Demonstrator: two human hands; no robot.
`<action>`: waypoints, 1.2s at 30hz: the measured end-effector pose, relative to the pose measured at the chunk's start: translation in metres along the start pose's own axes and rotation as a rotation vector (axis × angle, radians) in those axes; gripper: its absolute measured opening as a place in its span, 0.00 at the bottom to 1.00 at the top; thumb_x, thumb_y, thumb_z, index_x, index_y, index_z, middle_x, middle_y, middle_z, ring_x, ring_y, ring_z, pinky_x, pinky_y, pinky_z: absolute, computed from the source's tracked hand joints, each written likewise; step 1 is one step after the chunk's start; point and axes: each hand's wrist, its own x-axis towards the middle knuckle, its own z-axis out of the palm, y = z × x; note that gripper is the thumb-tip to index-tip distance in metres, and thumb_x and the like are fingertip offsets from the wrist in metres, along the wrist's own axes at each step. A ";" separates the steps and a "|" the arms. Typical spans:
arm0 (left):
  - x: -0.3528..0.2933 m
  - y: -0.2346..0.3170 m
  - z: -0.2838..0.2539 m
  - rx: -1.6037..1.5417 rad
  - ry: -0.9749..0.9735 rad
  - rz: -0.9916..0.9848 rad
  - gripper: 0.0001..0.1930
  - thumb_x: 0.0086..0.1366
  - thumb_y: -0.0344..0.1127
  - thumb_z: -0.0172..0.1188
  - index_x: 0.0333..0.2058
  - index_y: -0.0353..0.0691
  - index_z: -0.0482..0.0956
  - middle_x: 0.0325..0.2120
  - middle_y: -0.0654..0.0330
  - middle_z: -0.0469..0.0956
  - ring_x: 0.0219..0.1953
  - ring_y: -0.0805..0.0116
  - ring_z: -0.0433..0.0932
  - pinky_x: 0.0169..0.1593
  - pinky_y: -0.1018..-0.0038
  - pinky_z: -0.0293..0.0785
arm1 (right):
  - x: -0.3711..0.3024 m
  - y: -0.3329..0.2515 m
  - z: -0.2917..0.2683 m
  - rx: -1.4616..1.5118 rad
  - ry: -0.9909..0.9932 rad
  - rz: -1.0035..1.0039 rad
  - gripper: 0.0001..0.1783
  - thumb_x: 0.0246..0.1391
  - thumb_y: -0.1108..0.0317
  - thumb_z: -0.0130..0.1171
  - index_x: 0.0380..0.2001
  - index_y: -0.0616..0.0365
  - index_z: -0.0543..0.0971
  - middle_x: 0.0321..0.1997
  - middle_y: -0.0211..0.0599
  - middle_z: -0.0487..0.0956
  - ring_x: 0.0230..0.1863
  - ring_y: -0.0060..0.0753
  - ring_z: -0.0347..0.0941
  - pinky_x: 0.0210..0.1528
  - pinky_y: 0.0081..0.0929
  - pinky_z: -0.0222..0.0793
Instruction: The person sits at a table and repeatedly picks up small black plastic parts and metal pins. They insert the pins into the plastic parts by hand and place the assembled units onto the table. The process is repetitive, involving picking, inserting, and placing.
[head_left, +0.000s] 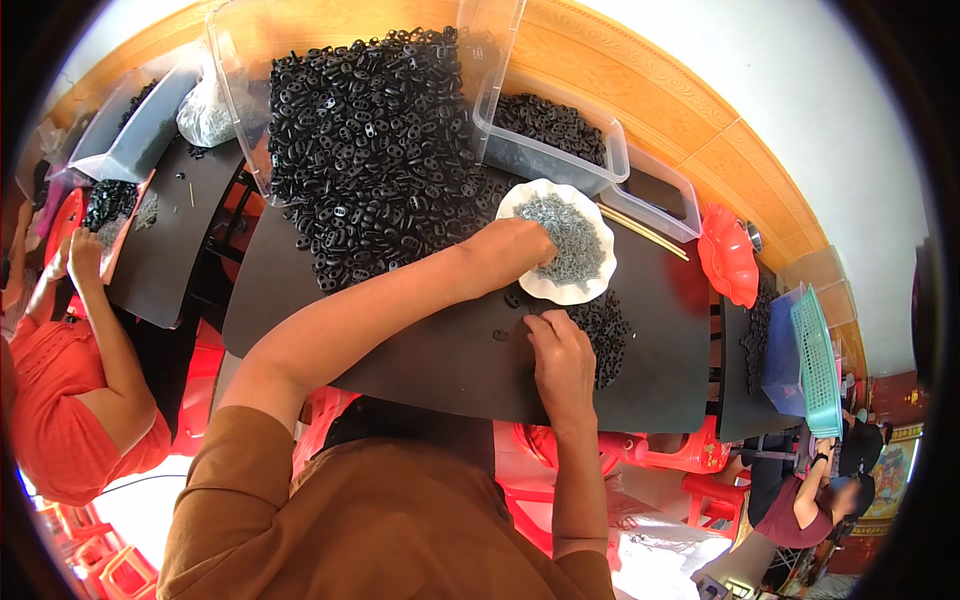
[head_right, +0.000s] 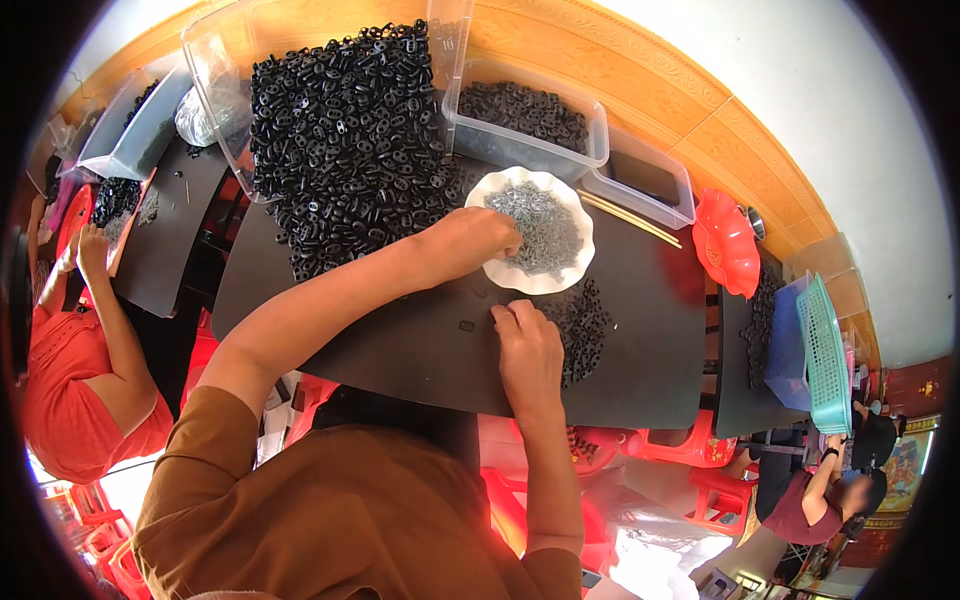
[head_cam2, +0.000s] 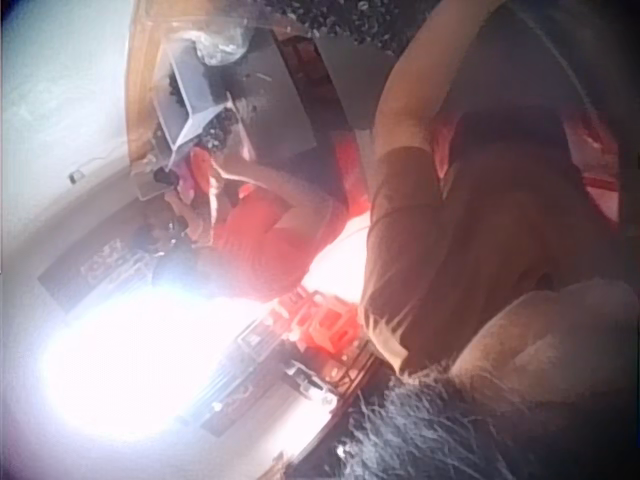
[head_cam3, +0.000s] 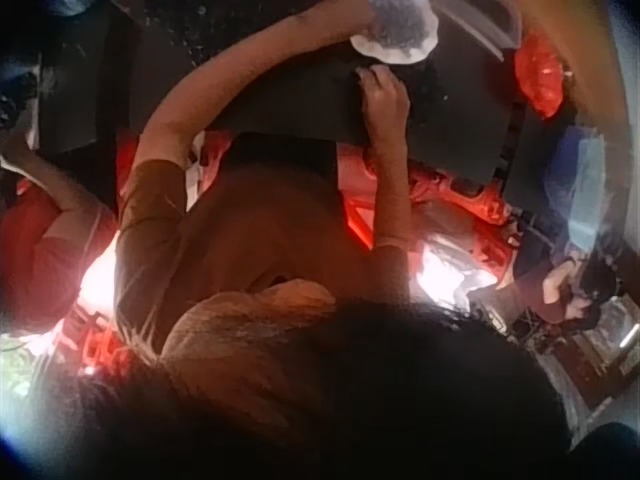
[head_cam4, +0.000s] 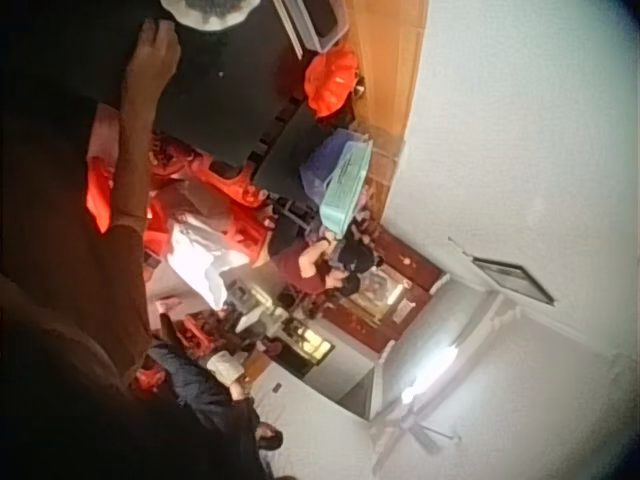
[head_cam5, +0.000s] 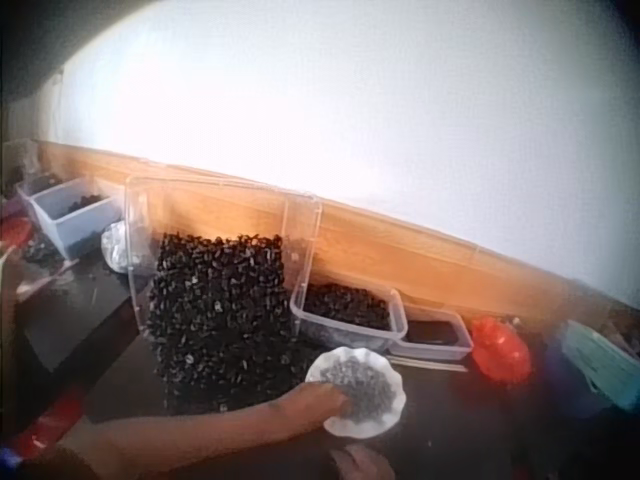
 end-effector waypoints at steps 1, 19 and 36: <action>0.001 0.000 -0.002 0.026 -0.018 -0.009 0.05 0.55 0.24 0.58 0.30 0.38 0.82 0.31 0.54 0.82 0.38 0.53 0.83 0.42 0.64 0.79 | 0.002 0.000 -0.005 -0.017 -0.034 -0.012 0.12 0.44 0.74 0.67 0.36 0.59 0.83 0.35 0.36 0.77 0.35 0.40 0.76 0.36 0.37 0.69; 0.010 0.004 0.003 0.207 -0.149 0.022 0.04 0.57 0.25 0.58 0.28 0.36 0.81 0.30 0.51 0.81 0.36 0.50 0.83 0.41 0.60 0.79 | -0.003 0.005 -0.018 0.628 0.057 0.370 0.08 0.50 0.82 0.65 0.32 0.62 0.77 0.32 0.35 0.81 0.29 0.28 0.77 0.34 0.24 0.72; 0.011 -0.003 0.006 0.050 -0.063 -0.047 0.03 0.59 0.30 0.60 0.27 0.38 0.80 0.28 0.54 0.81 0.36 0.52 0.83 0.40 0.61 0.78 | -0.029 -0.022 0.000 0.635 0.318 0.389 0.07 0.51 0.82 0.66 0.34 0.63 0.80 0.34 0.38 0.82 0.30 0.27 0.78 0.37 0.23 0.74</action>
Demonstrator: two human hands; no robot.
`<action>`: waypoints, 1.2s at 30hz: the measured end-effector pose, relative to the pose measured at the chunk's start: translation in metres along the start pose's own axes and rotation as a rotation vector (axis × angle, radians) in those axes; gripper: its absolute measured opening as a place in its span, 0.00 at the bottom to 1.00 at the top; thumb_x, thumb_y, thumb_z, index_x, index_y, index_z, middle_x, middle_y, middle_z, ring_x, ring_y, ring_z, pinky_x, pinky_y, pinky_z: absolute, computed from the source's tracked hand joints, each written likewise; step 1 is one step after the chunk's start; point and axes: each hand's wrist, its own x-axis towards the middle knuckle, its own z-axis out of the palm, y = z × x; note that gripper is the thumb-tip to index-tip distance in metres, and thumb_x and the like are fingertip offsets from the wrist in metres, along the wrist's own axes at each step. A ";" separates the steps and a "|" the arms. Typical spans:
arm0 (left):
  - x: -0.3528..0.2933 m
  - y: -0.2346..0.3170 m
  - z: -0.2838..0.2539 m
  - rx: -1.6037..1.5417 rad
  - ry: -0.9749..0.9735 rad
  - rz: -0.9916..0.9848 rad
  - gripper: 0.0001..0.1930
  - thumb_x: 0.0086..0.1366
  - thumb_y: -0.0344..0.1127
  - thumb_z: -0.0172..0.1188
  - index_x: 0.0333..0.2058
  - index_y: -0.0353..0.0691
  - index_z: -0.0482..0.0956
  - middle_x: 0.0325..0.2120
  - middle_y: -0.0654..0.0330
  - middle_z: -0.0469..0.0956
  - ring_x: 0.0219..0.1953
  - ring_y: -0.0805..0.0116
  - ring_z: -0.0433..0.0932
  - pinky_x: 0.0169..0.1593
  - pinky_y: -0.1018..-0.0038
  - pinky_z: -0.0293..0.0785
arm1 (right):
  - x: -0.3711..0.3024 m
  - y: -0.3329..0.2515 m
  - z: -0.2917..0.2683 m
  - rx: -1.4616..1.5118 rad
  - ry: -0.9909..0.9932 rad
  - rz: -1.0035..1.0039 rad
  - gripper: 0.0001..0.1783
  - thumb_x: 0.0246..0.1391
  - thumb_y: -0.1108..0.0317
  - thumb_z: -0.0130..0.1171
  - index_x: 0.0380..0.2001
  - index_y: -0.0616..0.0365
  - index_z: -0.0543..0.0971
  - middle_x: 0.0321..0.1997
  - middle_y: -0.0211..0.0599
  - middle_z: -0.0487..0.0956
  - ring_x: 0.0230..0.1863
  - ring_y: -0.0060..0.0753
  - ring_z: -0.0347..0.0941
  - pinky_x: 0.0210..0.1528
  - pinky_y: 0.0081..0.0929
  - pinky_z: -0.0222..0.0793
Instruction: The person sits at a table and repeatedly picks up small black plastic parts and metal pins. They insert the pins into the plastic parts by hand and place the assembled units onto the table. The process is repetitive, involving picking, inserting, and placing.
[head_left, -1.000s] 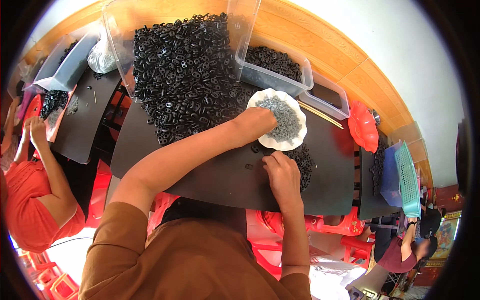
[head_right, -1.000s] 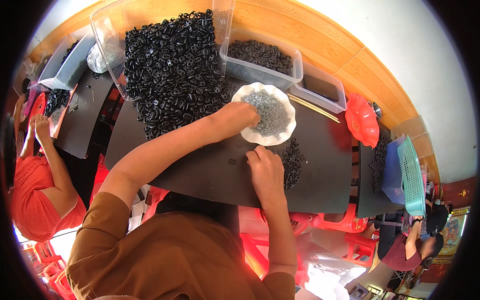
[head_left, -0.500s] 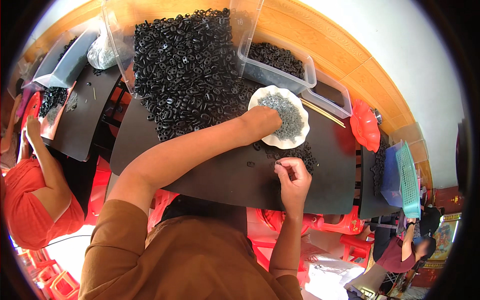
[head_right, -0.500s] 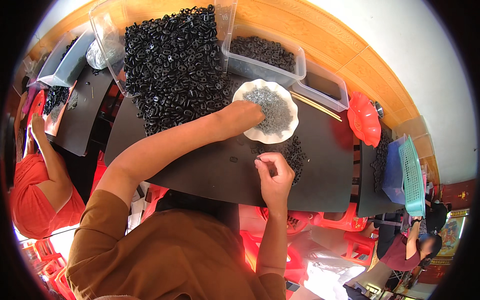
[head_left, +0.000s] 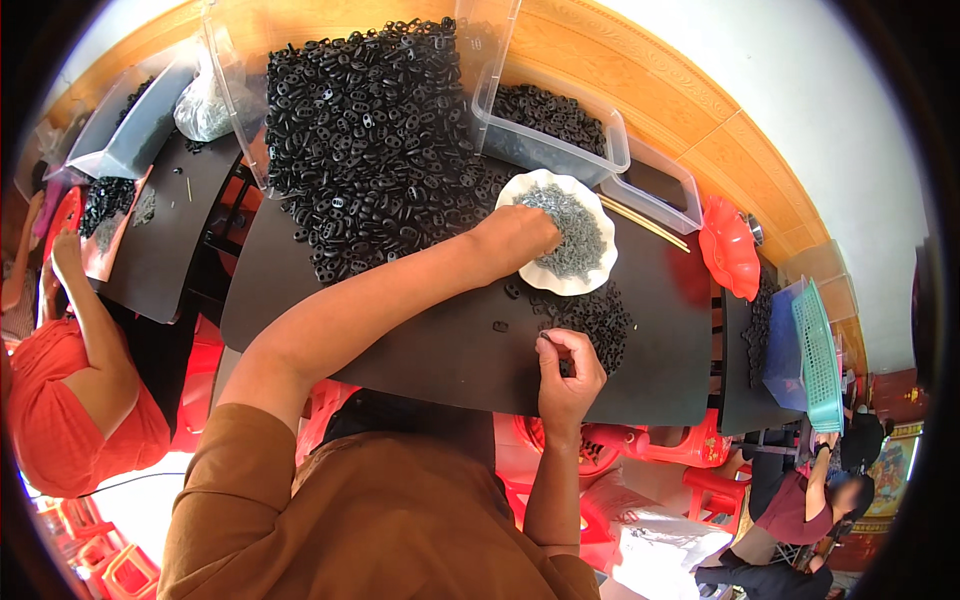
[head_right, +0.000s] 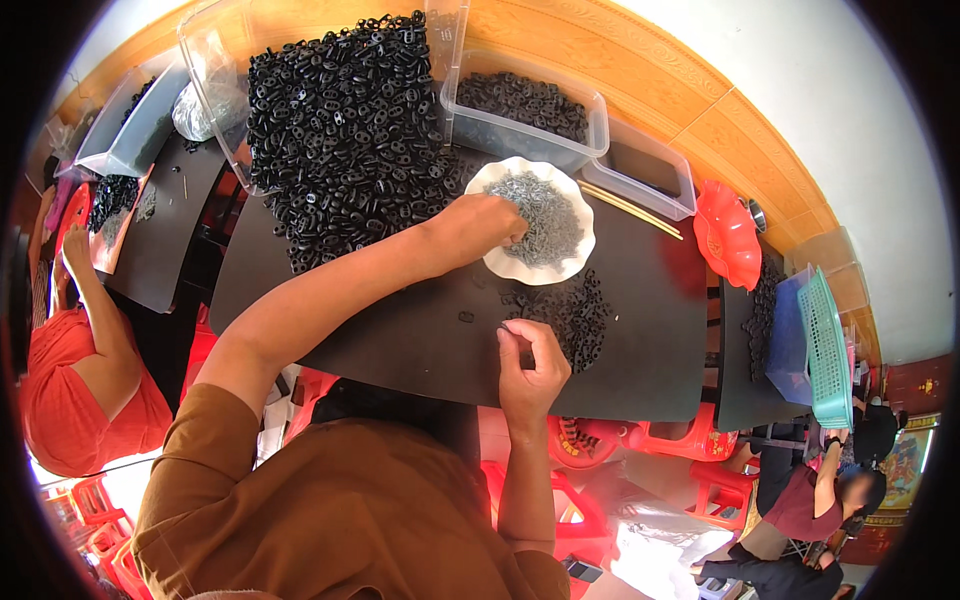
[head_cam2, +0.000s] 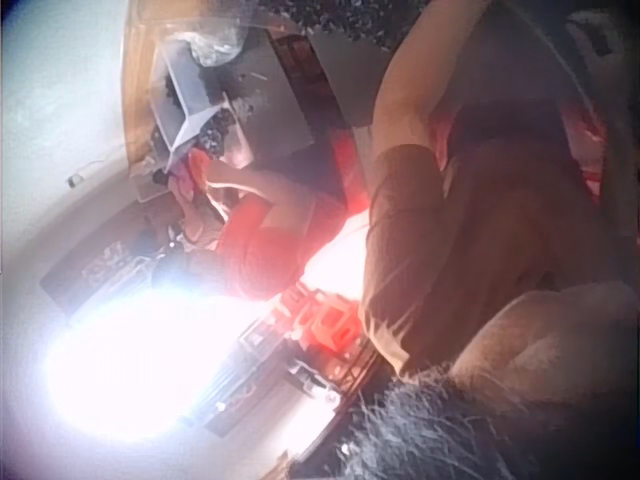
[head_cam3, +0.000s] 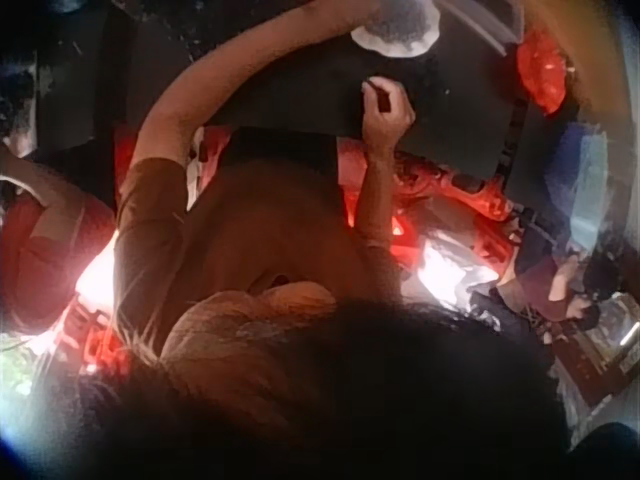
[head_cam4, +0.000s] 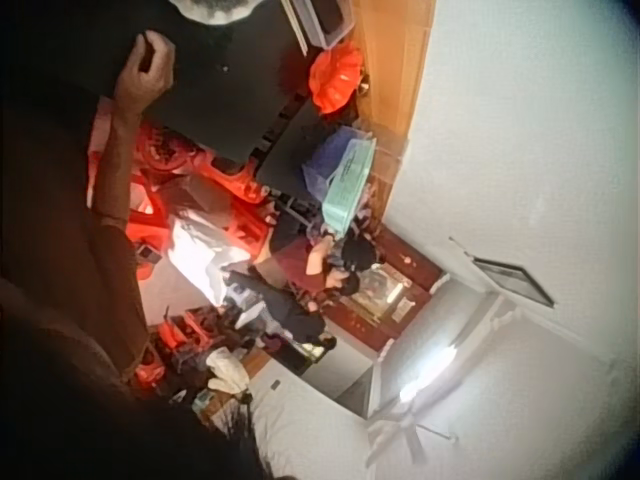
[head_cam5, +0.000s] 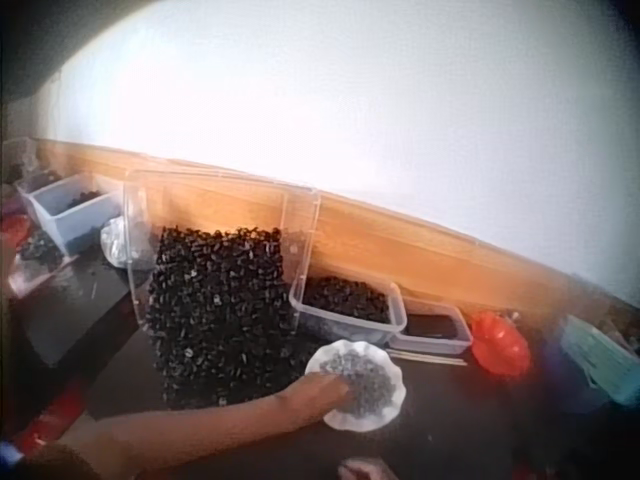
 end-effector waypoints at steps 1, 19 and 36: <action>-0.001 -0.002 -0.001 -0.041 0.017 -0.017 0.03 0.59 0.30 0.61 0.27 0.38 0.81 0.28 0.54 0.81 0.35 0.53 0.83 0.40 0.61 0.78 | -0.001 0.000 0.001 0.001 0.007 -0.007 0.07 0.51 0.82 0.66 0.34 0.63 0.80 0.34 0.39 0.82 0.31 0.27 0.78 0.37 0.23 0.74; -0.093 0.026 -0.032 -1.286 -0.077 -0.312 0.03 0.65 0.26 0.64 0.36 0.33 0.81 0.27 0.65 0.81 0.31 0.79 0.77 0.38 0.79 0.75 | 0.005 -0.009 0.017 0.550 -0.026 0.351 0.09 0.61 0.78 0.61 0.45 0.65 0.79 0.37 0.37 0.81 0.35 0.25 0.80 0.39 0.21 0.77; -0.113 0.042 -0.028 -0.822 0.012 -0.251 0.04 0.61 0.27 0.65 0.34 0.32 0.83 0.27 0.56 0.83 0.30 0.70 0.84 0.35 0.73 0.79 | 0.007 -0.005 0.031 0.230 -0.199 0.053 0.05 0.60 0.81 0.59 0.39 0.67 0.79 0.36 0.36 0.78 0.33 0.24 0.77 0.34 0.21 0.75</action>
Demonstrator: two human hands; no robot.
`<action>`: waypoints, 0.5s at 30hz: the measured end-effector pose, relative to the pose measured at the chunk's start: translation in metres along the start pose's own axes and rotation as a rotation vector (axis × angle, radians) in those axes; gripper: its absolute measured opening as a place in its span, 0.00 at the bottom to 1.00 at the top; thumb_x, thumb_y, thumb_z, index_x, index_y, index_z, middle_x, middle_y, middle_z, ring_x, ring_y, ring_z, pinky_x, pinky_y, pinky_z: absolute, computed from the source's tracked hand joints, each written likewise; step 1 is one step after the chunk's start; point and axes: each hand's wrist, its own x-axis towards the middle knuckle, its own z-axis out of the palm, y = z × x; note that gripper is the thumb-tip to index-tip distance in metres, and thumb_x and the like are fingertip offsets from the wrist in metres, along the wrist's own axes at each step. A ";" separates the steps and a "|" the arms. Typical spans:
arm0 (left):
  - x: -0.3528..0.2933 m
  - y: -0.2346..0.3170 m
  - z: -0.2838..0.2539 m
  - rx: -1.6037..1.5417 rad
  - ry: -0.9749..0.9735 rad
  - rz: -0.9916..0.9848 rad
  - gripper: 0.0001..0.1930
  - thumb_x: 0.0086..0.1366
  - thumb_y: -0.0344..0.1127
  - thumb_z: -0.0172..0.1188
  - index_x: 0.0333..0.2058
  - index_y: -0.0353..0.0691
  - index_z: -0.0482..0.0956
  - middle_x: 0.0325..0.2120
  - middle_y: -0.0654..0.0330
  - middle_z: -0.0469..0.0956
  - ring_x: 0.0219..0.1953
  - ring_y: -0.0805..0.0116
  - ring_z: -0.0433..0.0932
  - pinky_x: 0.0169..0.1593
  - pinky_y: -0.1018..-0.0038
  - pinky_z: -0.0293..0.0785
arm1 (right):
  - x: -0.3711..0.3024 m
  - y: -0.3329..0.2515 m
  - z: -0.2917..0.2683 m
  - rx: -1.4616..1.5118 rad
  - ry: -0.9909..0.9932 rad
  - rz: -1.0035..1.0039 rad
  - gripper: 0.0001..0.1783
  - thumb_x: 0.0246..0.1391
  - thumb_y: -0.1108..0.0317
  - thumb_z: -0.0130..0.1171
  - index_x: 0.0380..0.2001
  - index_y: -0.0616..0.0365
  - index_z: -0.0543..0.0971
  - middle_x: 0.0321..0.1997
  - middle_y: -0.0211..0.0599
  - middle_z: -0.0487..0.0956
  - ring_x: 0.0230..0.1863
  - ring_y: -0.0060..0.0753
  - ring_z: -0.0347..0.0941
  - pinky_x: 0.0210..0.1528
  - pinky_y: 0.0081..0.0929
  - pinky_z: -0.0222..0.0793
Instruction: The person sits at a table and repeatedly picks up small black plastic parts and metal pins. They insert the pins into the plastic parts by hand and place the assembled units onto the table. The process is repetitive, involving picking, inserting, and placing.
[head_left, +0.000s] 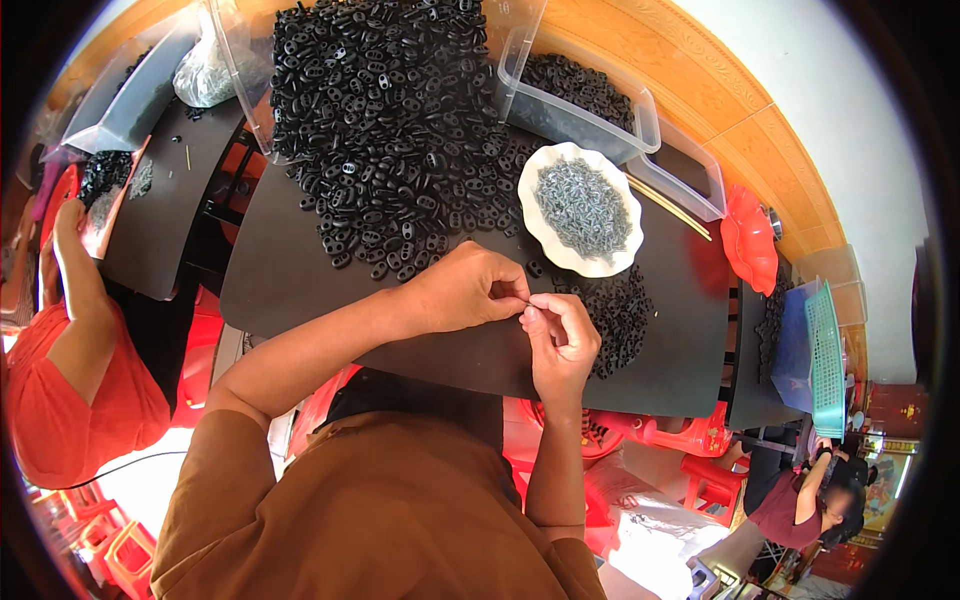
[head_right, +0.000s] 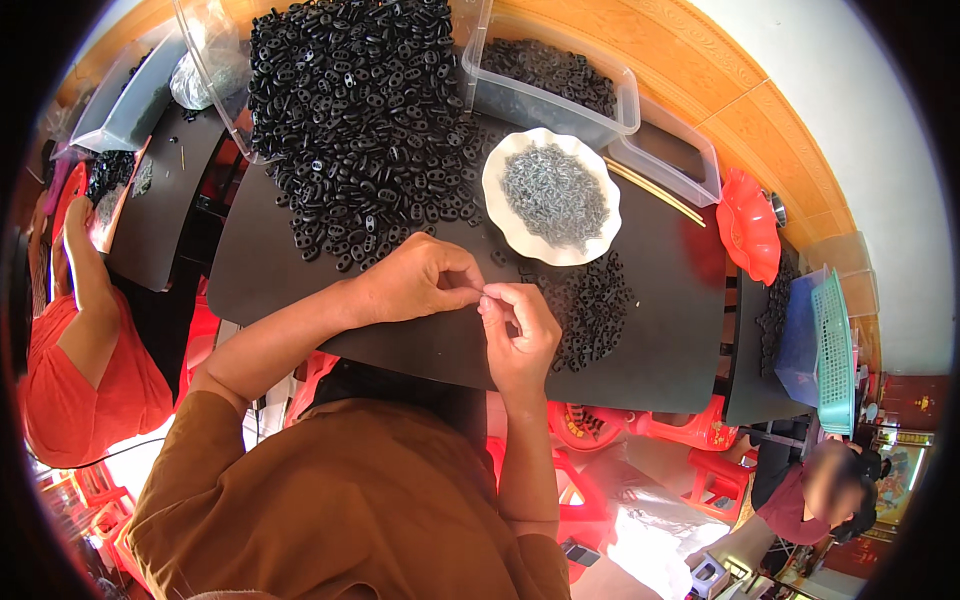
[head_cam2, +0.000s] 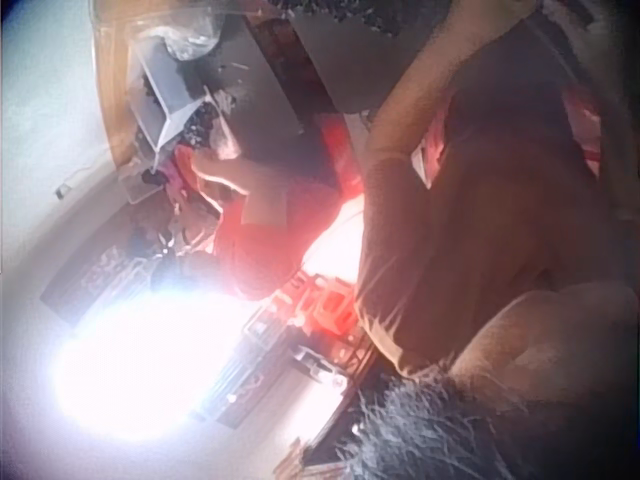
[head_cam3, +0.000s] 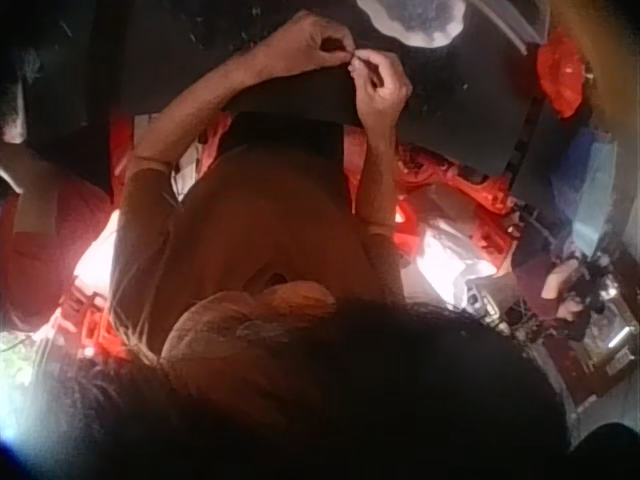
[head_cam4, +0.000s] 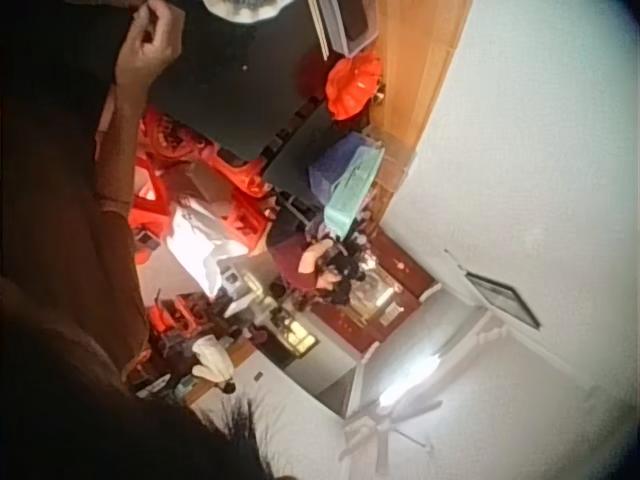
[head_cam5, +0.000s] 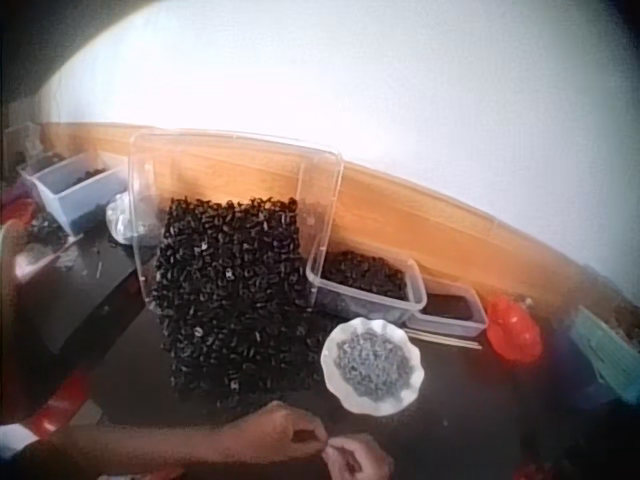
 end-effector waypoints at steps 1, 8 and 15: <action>-0.001 0.000 0.000 0.014 -0.001 0.008 0.04 0.61 0.26 0.65 0.34 0.32 0.83 0.28 0.55 0.83 0.30 0.69 0.84 0.35 0.72 0.79 | 0.001 -0.004 -0.001 -0.061 -0.018 -0.024 0.04 0.60 0.81 0.58 0.38 0.67 0.79 0.35 0.36 0.78 0.32 0.24 0.77 0.34 0.21 0.75; 0.005 0.007 -0.006 0.133 -0.036 0.126 0.03 0.59 0.25 0.64 0.32 0.32 0.82 0.29 0.51 0.82 0.33 0.53 0.83 0.38 0.66 0.78 | -0.005 -0.001 -0.014 0.298 0.048 0.203 0.02 0.65 0.77 0.54 0.38 0.62 0.75 0.31 0.32 0.76 0.27 0.23 0.74 0.29 0.22 0.73; 0.081 0.006 -0.019 0.573 0.169 0.353 0.03 0.59 0.28 0.63 0.33 0.36 0.83 0.32 0.54 0.82 0.36 0.49 0.82 0.41 0.59 0.78 | -0.002 0.007 -0.022 0.588 0.185 0.320 0.03 0.64 0.74 0.57 0.40 0.59 0.77 0.34 0.33 0.79 0.30 0.23 0.76 0.31 0.21 0.73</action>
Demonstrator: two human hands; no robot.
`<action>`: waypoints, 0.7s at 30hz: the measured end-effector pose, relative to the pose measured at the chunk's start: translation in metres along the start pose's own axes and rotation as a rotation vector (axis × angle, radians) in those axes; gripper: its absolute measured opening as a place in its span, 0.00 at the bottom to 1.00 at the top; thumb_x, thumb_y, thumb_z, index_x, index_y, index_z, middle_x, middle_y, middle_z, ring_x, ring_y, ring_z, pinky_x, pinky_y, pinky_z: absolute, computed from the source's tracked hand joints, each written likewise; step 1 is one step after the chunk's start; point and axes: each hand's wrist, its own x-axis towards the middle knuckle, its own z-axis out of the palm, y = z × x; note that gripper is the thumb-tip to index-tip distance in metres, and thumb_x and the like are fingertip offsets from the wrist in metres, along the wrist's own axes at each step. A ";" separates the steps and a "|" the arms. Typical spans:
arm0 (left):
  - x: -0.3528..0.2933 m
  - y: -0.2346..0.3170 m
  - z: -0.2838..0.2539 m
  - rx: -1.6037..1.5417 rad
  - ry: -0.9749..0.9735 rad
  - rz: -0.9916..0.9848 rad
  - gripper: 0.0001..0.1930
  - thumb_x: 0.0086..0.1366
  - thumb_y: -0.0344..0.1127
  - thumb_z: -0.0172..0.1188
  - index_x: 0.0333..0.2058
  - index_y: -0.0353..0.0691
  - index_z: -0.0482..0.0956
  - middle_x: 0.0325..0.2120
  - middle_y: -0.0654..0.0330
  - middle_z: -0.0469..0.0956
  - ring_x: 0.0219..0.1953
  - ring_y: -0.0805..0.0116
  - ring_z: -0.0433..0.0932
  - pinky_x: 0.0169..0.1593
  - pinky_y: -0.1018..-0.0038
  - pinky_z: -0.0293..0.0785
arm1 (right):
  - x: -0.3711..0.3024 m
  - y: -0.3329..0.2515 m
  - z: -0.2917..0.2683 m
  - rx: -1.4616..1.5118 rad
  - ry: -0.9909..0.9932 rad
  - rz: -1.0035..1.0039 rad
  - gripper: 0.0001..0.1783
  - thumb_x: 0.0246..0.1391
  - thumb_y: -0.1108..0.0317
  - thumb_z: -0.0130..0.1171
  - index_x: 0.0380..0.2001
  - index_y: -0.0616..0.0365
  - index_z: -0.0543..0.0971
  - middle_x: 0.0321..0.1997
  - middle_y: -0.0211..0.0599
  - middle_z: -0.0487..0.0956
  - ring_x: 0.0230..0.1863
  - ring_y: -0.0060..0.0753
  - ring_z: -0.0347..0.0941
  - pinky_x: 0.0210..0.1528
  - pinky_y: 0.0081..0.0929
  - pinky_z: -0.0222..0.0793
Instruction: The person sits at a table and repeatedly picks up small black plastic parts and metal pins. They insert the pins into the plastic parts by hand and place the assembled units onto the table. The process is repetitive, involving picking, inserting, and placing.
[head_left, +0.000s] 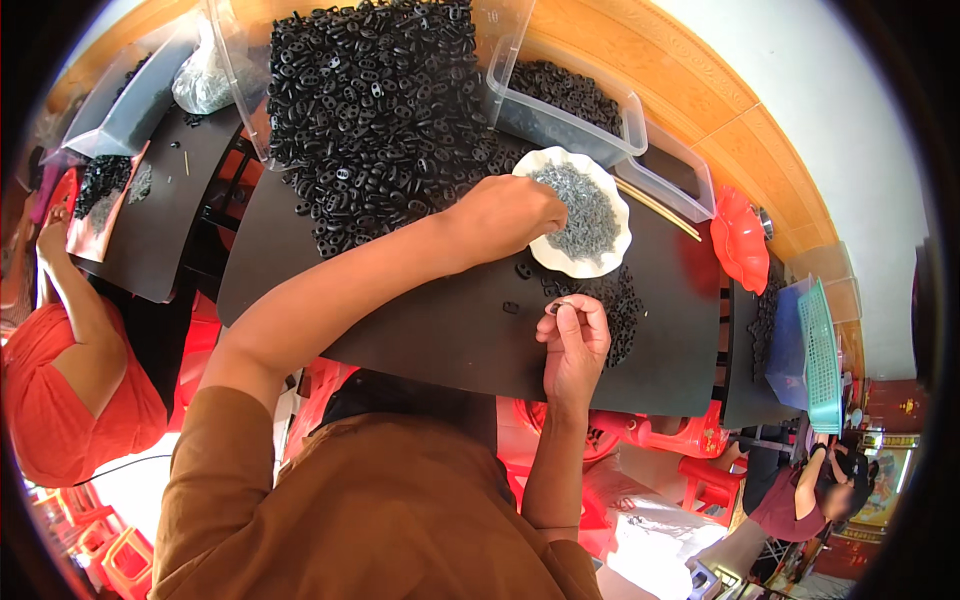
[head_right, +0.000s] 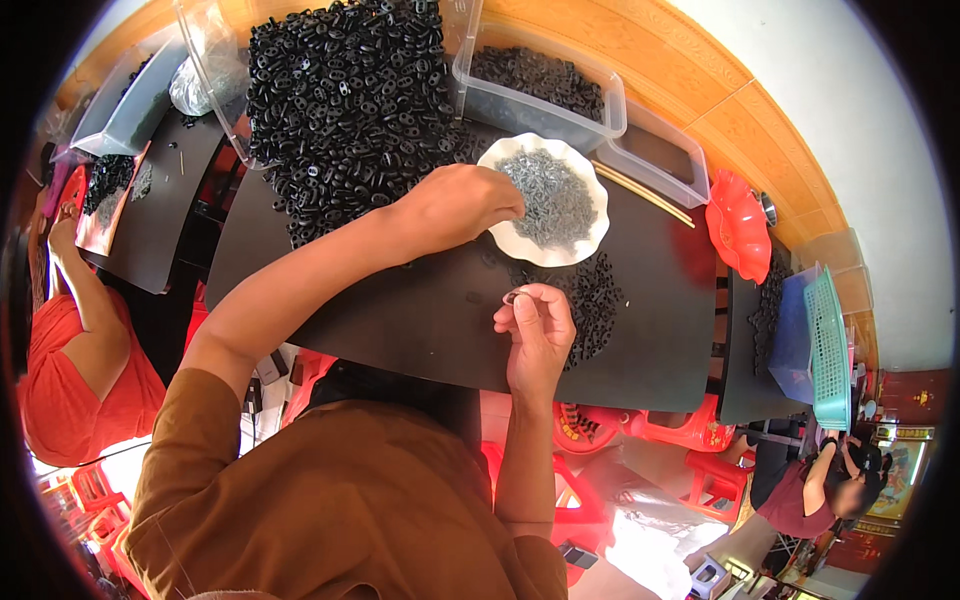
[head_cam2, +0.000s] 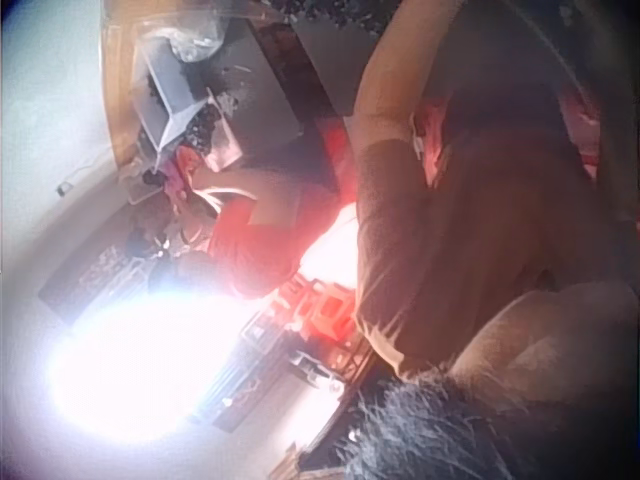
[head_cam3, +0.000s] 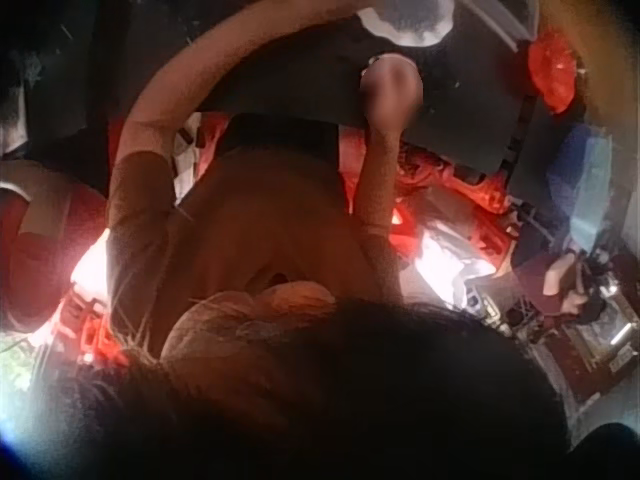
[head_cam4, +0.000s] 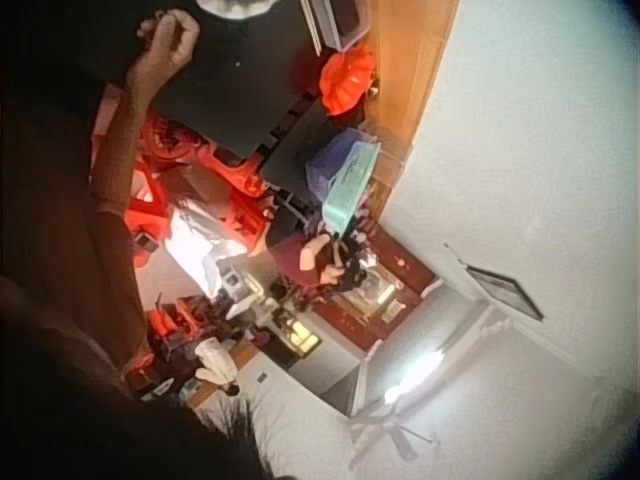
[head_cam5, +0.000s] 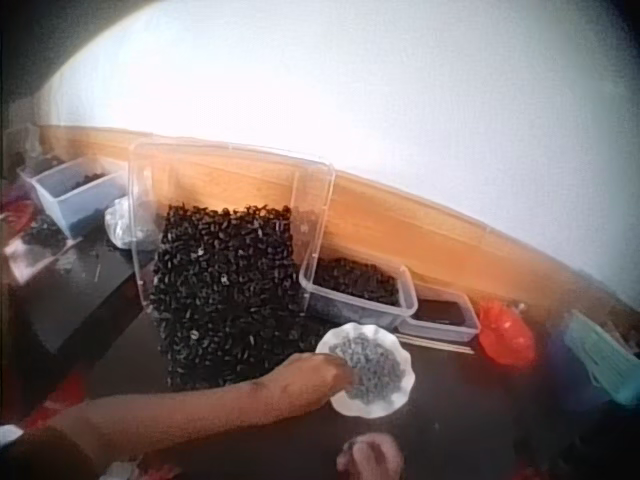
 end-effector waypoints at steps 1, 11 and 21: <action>0.008 -0.006 0.005 0.059 -0.029 -0.025 0.03 0.60 0.28 0.63 0.33 0.37 0.83 0.31 0.55 0.82 0.36 0.49 0.82 0.41 0.59 0.78 | 0.001 0.001 0.001 0.017 0.000 0.006 0.03 0.64 0.74 0.58 0.41 0.59 0.77 0.34 0.33 0.79 0.30 0.23 0.76 0.31 0.21 0.73; -0.036 0.043 0.006 -0.595 -0.128 -0.226 0.08 0.59 0.28 0.68 0.37 0.32 0.84 0.31 0.52 0.85 0.35 0.61 0.85 0.41 0.70 0.79 | -0.004 0.001 0.007 -0.320 0.037 -0.178 0.04 0.63 0.76 0.59 0.40 0.65 0.78 0.34 0.35 0.79 0.31 0.25 0.79 0.34 0.23 0.77; -0.078 0.044 0.004 -0.789 -0.077 -0.466 0.07 0.61 0.27 0.67 0.39 0.34 0.85 0.32 0.57 0.86 0.36 0.72 0.84 0.41 0.75 0.79 | -0.017 0.003 0.019 -0.286 -0.077 -0.081 0.05 0.63 0.78 0.58 0.41 0.67 0.78 0.36 0.39 0.81 0.34 0.28 0.81 0.37 0.24 0.80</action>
